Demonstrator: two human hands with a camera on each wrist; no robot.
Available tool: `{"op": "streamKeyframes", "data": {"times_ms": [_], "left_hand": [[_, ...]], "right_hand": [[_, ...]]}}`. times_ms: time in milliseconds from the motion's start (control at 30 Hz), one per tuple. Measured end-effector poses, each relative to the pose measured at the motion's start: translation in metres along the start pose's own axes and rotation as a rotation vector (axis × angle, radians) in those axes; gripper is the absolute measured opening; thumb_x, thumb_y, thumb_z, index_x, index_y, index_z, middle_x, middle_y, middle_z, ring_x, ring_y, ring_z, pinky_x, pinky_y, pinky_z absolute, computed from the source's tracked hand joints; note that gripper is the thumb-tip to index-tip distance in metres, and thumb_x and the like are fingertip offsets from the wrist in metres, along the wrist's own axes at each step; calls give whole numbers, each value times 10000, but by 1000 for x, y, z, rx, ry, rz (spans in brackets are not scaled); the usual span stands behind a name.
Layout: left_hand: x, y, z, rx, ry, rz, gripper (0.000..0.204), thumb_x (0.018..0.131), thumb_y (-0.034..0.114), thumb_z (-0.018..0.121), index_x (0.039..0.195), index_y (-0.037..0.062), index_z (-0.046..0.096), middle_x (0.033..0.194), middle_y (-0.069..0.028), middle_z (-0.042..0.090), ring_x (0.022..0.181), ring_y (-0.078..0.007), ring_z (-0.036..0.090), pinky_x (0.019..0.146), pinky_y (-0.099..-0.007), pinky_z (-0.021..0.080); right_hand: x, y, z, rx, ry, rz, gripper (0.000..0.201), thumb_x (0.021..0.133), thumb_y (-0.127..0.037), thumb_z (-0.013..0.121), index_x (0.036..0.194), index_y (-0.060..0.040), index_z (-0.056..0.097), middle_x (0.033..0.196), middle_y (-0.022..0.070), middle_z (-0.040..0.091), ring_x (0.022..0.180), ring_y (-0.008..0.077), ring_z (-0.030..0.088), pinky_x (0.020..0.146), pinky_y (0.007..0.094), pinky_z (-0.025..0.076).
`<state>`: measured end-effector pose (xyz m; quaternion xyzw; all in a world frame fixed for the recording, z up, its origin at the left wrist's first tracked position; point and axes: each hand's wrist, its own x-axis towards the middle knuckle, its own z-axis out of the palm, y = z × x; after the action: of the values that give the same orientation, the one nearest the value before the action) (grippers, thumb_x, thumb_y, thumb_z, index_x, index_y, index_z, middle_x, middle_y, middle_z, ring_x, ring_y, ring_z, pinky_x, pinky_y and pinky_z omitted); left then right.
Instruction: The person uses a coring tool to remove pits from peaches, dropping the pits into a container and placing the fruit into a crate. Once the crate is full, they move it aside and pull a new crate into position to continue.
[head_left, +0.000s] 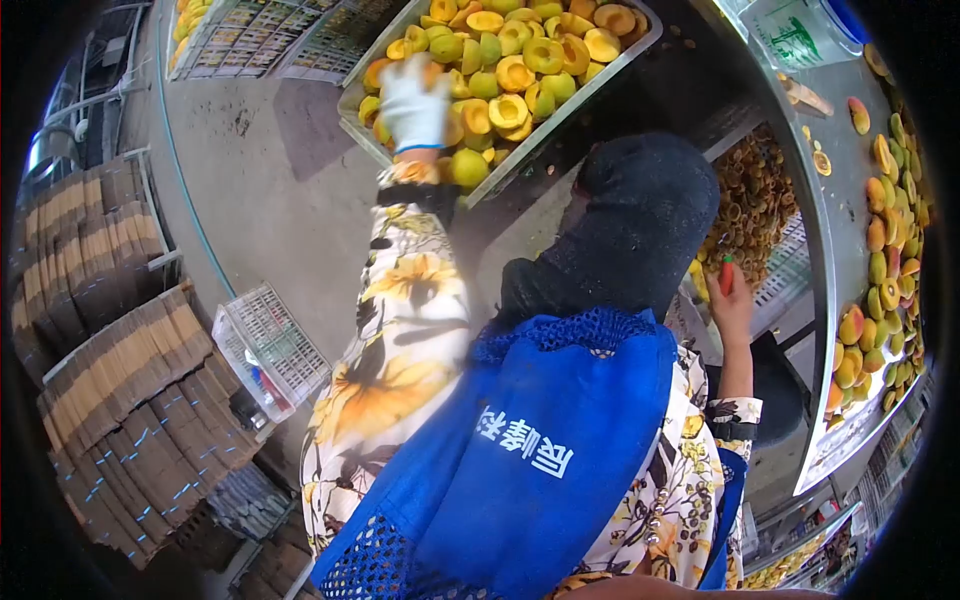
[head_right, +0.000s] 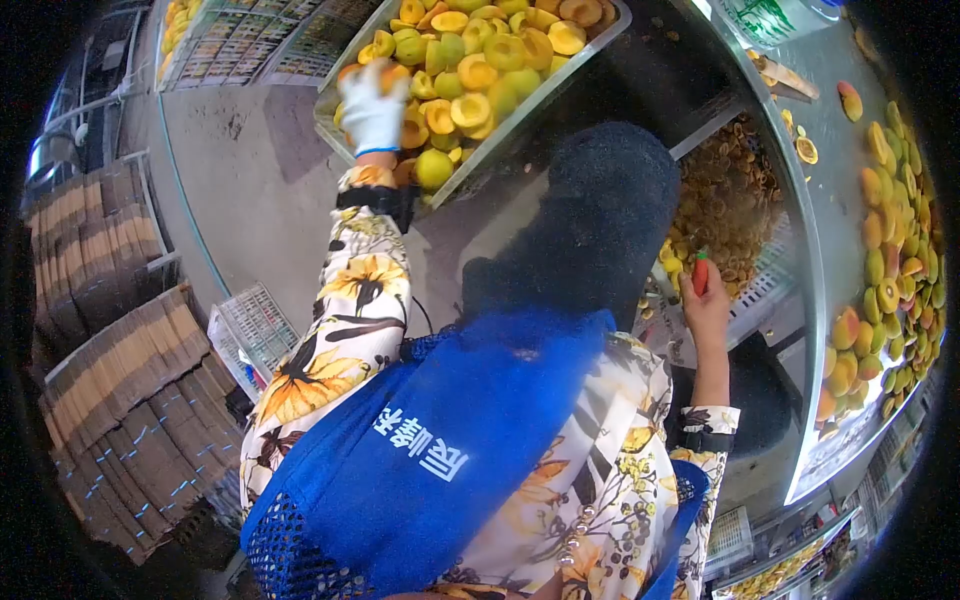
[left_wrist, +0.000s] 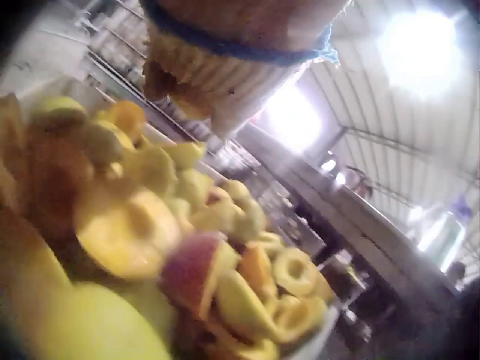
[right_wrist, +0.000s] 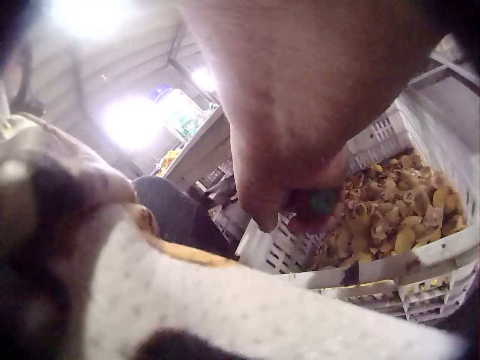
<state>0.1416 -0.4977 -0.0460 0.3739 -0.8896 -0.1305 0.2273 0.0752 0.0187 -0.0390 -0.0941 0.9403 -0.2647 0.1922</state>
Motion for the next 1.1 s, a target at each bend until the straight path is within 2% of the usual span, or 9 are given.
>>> {"op": "streamKeyframes", "data": {"times_ms": [67, 133, 200, 300, 400, 467, 533, 800, 1100], "left_hand": [[12, -59, -2, 178, 174, -81, 419, 706, 327, 673, 1077, 155, 582, 1098, -184, 517, 923, -362, 570, 793, -456, 469], [20, -100, -1, 173, 25, -256, 493, 732, 360, 653, 1162, 156, 524, 1095, -183, 523, 990, -393, 530, 821, -478, 440], [21, -177, 43, 289, -105, -220, 489, 773, 401, 608, 1184, 158, 501, 1129, -182, 514, 975, -376, 538, 805, -466, 445], [23, -125, 28, 627, -60, -137, 486, 814, 452, 542, 1190, 147, 498, 1122, -174, 538, 943, -355, 560, 790, -438, 456], [37, -77, 39, 154, -7, 139, 527, 827, 526, 478, 1182, 139, 526, 1124, -170, 558, 978, -358, 564, 836, -442, 450], [34, -6, 32, 80, -73, 119, 437, 808, 482, 527, 1076, 140, 569, 996, -157, 596, 929, -340, 578, 757, -459, 468], [47, 32, 40, 157, -333, -5, 433, 778, 474, 543, 1087, 176, 603, 1046, -161, 599, 966, -326, 580, 799, -440, 468], [61, 17, 68, -17, -332, 85, 335, 764, 390, 546, 925, 109, 632, 951, -187, 604, 896, -379, 578, 753, -457, 474], [64, 12, 87, 346, -381, 234, 281, 791, 232, 563, 1018, 68, 545, 1001, -165, 564, 857, -361, 617, 666, -490, 486]], "right_hand": [[4, -3, 2, -2, -17, -16, 433, 787, -226, 686, 1163, -65, 544, 865, 141, 629, 788, 228, 608, 734, 313, 467], [6, -4, 5, -15, -33, -36, 438, 781, -215, 691, 1163, -61, 541, 867, 149, 628, 788, 240, 610, 731, 316, 468], [7, -14, 5, -57, -49, -70, 437, 781, -210, 689, 1163, -59, 539, 854, 158, 627, 773, 256, 613, 718, 318, 470], [6, -29, -1, -72, -77, -59, 432, 791, -222, 675, 1162, -50, 535, 879, 155, 627, 800, 253, 612, 732, 322, 468], [7, -20, -1, -62, -86, -16, 434, 795, -233, 670, 1163, -46, 534, 894, 147, 628, 811, 241, 610, 741, 324, 467], [7, -20, -1, -49, -99, -1, 437, 793, -235, 671, 1163, -46, 535, 889, 143, 629, 806, 234, 610, 741, 324, 467], [6, -28, -3, -24, -100, 12, 439, 791, -235, 672, 1162, -44, 536, 881, 139, 631, 802, 227, 610, 740, 324, 467], [1, -38, 2, -54, -80, -80, 405, 783, -151, 684, 1146, -44, 539, 846, 150, 611, 752, 206, 592, 702, 299, 466], [5, -46, 2, -143, -140, -94, 404, 776, -146, 682, 1142, -47, 542, 871, 169, 629, 801, 246, 628, 729, 314, 479]]}}
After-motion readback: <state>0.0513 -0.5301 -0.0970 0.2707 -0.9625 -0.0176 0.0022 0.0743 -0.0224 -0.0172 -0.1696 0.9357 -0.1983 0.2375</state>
